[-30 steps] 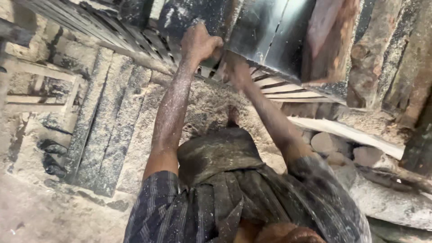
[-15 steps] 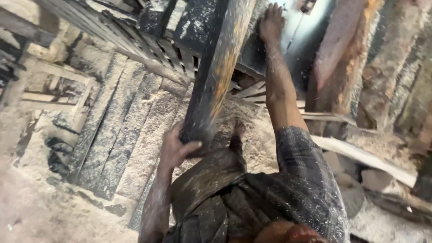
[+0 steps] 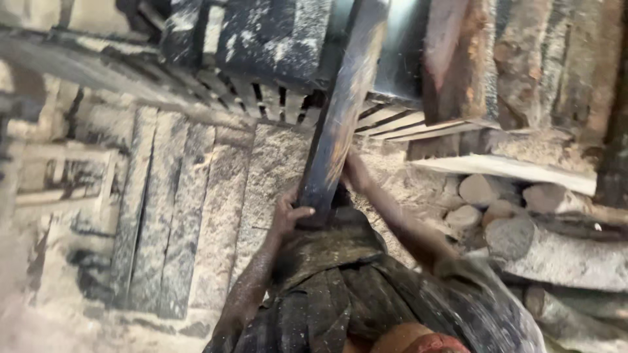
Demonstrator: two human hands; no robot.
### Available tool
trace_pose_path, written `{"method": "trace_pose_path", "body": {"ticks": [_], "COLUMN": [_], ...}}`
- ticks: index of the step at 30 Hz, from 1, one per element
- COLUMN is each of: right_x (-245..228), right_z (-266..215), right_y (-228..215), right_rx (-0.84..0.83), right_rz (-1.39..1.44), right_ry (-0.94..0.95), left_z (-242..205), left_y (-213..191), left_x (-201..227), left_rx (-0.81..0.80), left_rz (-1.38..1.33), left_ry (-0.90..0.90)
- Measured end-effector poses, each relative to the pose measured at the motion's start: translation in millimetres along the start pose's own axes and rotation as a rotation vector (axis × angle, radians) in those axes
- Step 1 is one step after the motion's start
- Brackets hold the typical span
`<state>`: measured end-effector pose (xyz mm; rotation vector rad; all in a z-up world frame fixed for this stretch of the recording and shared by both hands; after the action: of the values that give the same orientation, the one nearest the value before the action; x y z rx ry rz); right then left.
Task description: The person saws logs using a table saw, feeding the wood into the rotating blade and setting aside the cut pieces.
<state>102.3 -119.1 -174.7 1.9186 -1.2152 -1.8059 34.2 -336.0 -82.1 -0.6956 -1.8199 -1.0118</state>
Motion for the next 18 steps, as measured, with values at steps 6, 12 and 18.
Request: {"method": "trace_pose_path", "body": {"ticks": [6, 12, 18], "right_x": [-19, -78, -174], "right_z": [-81, 16, 223], "right_y": [76, 49, 20], "right_rx": [-0.078, 0.115, 0.128], "right_rz": [-1.268, -1.563, -1.561], "right_ry": [-0.256, -0.391, -0.641], "left_z": [5, 89, 148], "left_y": [-4, 4, 65], "left_x": [-103, -16, 96], "left_rx": [0.076, 0.339, 0.455], "left_rz": [-0.006, -0.299, 0.163], "left_ry": [-0.173, -0.210, 0.469]}}
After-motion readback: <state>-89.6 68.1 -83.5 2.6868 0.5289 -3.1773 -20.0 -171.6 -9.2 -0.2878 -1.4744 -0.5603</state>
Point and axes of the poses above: each hand's wrist, its own z-axis towards the middle knuckle, its own y-axis out of the palm, x = y × z, the point moved 7 cm from there along z, towards the middle knuckle, and after that the axes turned 7 degrees about -y, right-handed, at the moved point
